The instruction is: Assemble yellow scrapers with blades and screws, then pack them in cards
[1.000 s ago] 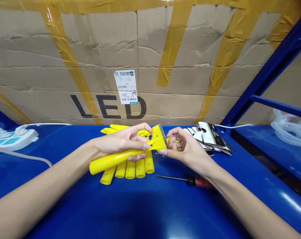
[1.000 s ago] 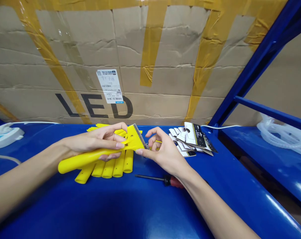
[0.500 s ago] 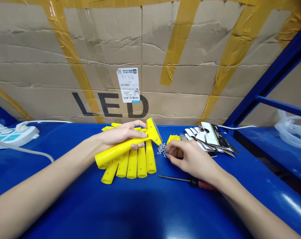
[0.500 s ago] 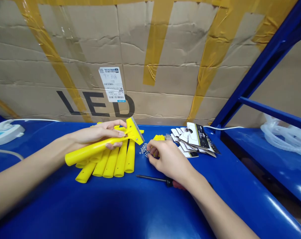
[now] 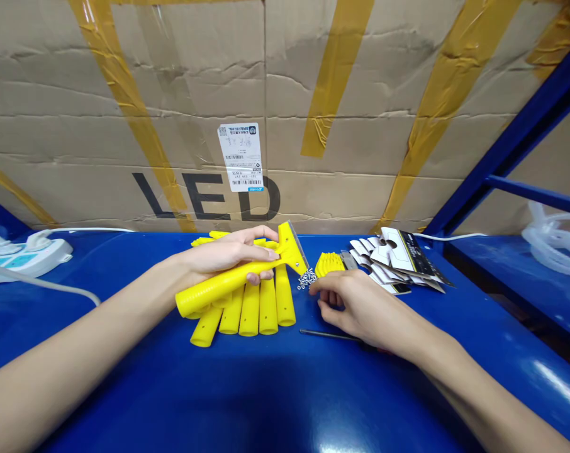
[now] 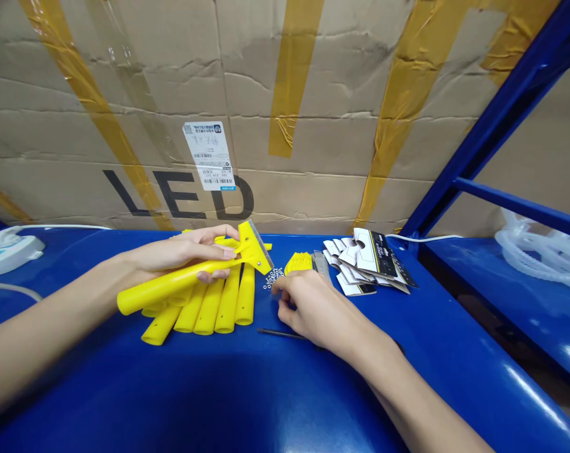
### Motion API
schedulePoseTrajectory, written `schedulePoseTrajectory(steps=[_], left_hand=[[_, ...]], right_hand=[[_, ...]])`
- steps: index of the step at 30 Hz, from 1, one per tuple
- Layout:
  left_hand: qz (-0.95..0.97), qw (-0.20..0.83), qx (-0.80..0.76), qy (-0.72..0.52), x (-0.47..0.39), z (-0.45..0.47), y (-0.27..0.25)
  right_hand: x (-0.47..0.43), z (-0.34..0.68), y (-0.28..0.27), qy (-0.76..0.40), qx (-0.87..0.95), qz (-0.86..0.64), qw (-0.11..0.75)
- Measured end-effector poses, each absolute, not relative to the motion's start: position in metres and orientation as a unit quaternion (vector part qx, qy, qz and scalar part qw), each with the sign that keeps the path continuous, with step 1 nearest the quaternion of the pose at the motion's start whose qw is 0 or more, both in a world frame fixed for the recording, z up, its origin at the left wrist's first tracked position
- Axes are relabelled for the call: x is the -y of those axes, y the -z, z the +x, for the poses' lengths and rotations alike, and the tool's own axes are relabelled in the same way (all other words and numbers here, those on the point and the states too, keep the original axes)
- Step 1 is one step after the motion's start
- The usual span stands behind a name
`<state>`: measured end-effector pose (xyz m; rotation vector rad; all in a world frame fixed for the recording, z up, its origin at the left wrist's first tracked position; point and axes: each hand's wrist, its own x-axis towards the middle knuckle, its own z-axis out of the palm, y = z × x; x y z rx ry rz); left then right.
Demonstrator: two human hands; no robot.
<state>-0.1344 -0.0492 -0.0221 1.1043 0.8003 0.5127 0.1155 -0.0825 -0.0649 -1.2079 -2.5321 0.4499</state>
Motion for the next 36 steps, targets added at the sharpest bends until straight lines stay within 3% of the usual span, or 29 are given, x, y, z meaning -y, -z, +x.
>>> schedulePoseTrajectory(steps=[6,13,36], left_hand=[[0.522,0.738,-0.367,-0.219,0.056,-0.127,0.020],[0.522,0.763,-0.334,-0.181,0.065,-0.117,0.022],[0.528,0.765,-0.332,-0.157,0.071,-0.113,0.026]], right_hand=[[0.079,0.121,0.055,-0.141,0.855,-0.381,0.323],[0.082,0.111,0.059,-0.240,0.754,-0.377,0.481],[0.080,0.107,0.063,-0.329,0.697,-0.399,0.496]])
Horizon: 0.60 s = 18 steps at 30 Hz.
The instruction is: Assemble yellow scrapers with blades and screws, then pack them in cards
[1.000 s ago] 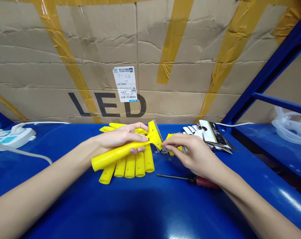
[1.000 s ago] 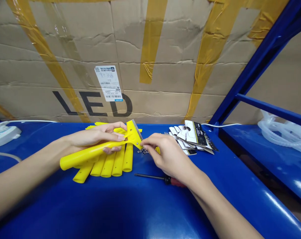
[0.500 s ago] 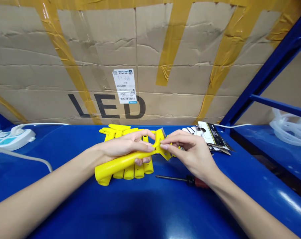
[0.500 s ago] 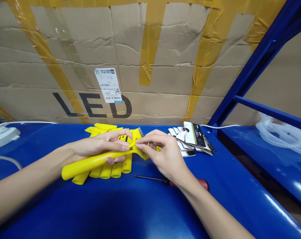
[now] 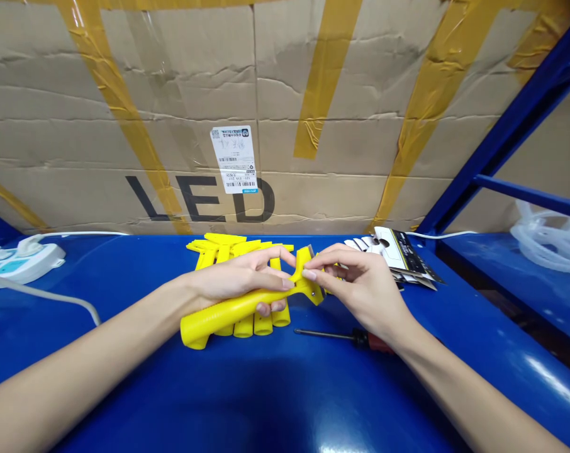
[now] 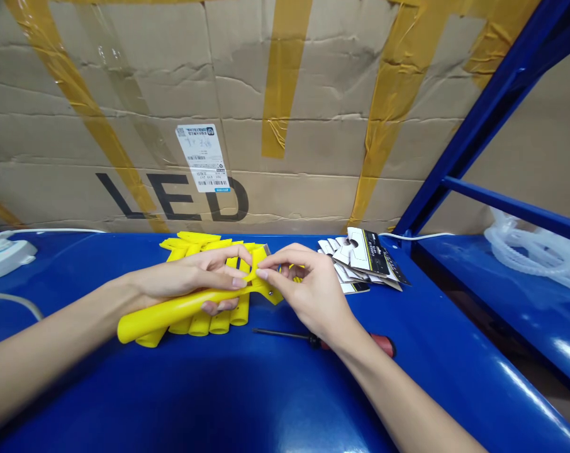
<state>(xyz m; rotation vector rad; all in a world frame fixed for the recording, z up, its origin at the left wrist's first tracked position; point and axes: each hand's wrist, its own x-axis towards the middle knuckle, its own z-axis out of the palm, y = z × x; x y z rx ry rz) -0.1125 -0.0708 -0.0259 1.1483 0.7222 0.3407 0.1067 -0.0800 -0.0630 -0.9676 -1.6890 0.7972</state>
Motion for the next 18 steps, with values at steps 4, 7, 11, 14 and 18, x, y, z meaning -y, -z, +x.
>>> schedulePoseTrajectory(steps=[4,7,11,14,18], left_hand=[[0.538,0.761,-0.326,-0.159,0.0699,-0.1135,0.0269],[0.541,0.762,-0.318,-0.160,0.0699,-0.1155,0.0260],[0.535,0.766,-0.319,-0.159,0.0711,-0.1163,0.0244],[0.534,0.767,-0.320,-0.152,0.0717,-0.1148,0.0256],[0.538,0.764,-0.325,-0.145,0.0721,-0.1127,0.0274]], right_hand=[[0.0756,0.1107,0.0631,-0.398,0.650,-0.419,0.493],[0.0730,0.1129,0.0627,-0.428,0.633,-0.407,0.501],[0.0738,0.1125,0.0611,-0.440,0.633,-0.397,0.498],[0.0759,0.1111,0.0608,-0.412,0.657,-0.382,0.502],[0.0765,0.1107,0.0613,-0.352,0.699,-0.382,0.491]])
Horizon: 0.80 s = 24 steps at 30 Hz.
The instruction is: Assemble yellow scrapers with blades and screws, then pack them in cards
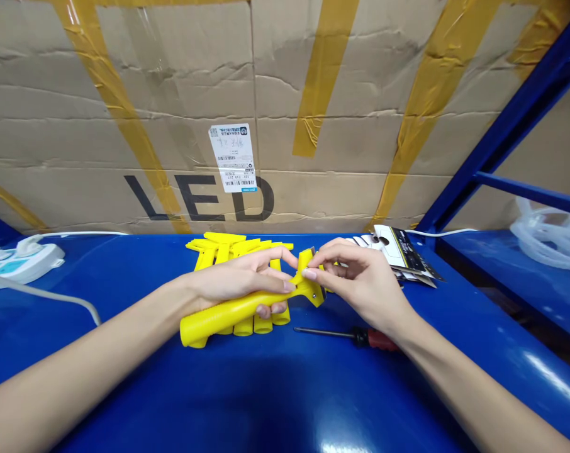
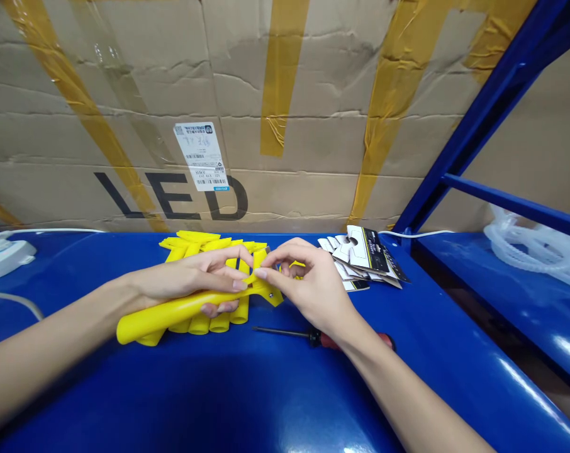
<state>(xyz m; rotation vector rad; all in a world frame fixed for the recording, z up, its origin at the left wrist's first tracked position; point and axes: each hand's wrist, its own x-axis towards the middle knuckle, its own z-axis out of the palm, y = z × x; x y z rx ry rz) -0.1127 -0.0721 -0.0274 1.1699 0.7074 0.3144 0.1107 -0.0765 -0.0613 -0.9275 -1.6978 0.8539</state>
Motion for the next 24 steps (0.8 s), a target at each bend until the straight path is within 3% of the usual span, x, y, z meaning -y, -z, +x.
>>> schedulePoseTrajectory(steps=[6,13,18,21,24], left_hand=[[0.529,0.768,-0.329,-0.148,0.072,-0.114,0.026],[0.510,0.779,-0.335,-0.145,0.073,-0.113,0.026],[0.481,0.795,-0.336,-0.153,0.072,-0.112,0.026],[0.482,0.796,-0.327,-0.167,0.071,-0.113,0.031],[0.476,0.795,-0.333,-0.172,0.069,-0.113,0.035]], right_hand=[[0.073,0.115,0.058,-0.414,0.645,-0.401,0.502],[0.075,0.114,0.060,-0.406,0.667,-0.384,0.493],[0.079,0.115,0.065,-0.188,0.765,-0.357,0.503],[0.079,0.117,0.068,-0.018,0.830,-0.301,0.469],[0.078,0.117,0.071,0.072,0.856,-0.275,0.431]])
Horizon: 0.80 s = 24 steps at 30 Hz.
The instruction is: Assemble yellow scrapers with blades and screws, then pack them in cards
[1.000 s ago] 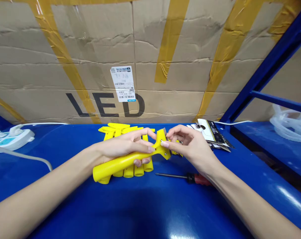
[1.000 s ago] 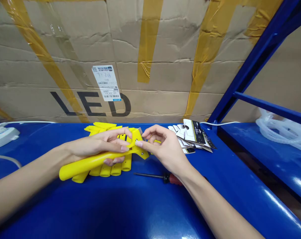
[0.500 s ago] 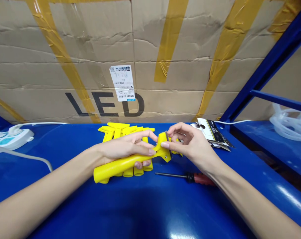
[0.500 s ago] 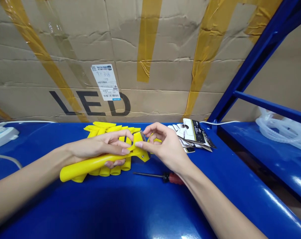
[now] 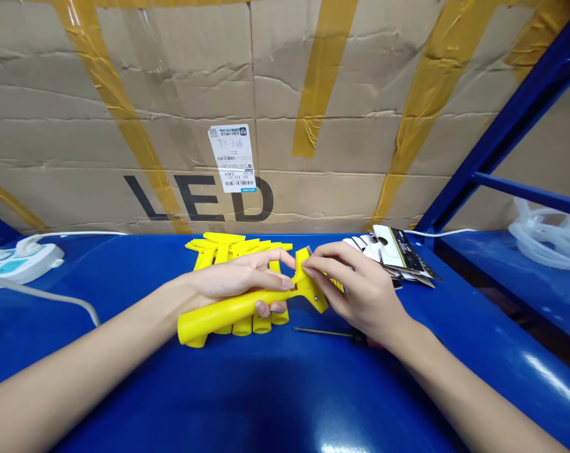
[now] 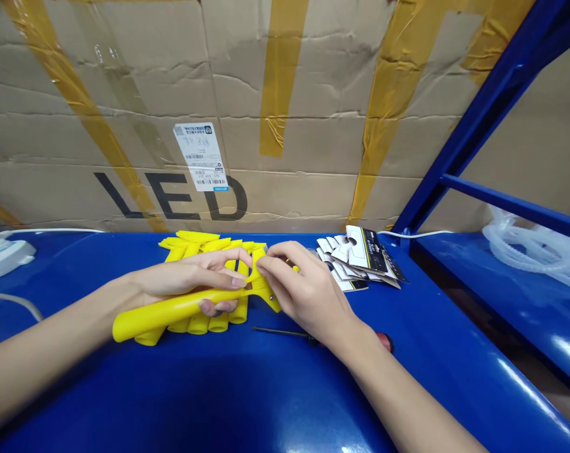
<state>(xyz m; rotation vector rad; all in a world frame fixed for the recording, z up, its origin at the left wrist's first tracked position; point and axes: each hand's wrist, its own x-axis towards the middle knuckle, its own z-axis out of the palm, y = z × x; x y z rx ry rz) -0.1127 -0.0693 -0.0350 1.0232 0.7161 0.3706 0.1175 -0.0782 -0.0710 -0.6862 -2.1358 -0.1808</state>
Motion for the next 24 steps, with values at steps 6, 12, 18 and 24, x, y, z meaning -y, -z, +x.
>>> schedulePoseTrajectory(steps=[6,12,18,24], left_hand=[[0.468,0.797,-0.343,-0.167,0.069,-0.110,0.030],[0.461,0.808,-0.333,-0.153,0.066,-0.114,0.032],[0.466,0.801,-0.336,-0.170,0.066,-0.114,0.036],[0.465,0.805,-0.326,-0.170,0.067,-0.114,0.033]], right_hand=[[0.077,0.115,0.074,0.071,0.845,-0.307,0.431],[0.081,0.115,0.069,-0.027,0.784,-0.361,0.504],[0.083,0.113,0.059,-0.093,0.777,-0.364,0.505],[0.082,0.111,0.060,-0.157,0.783,-0.346,0.492]])
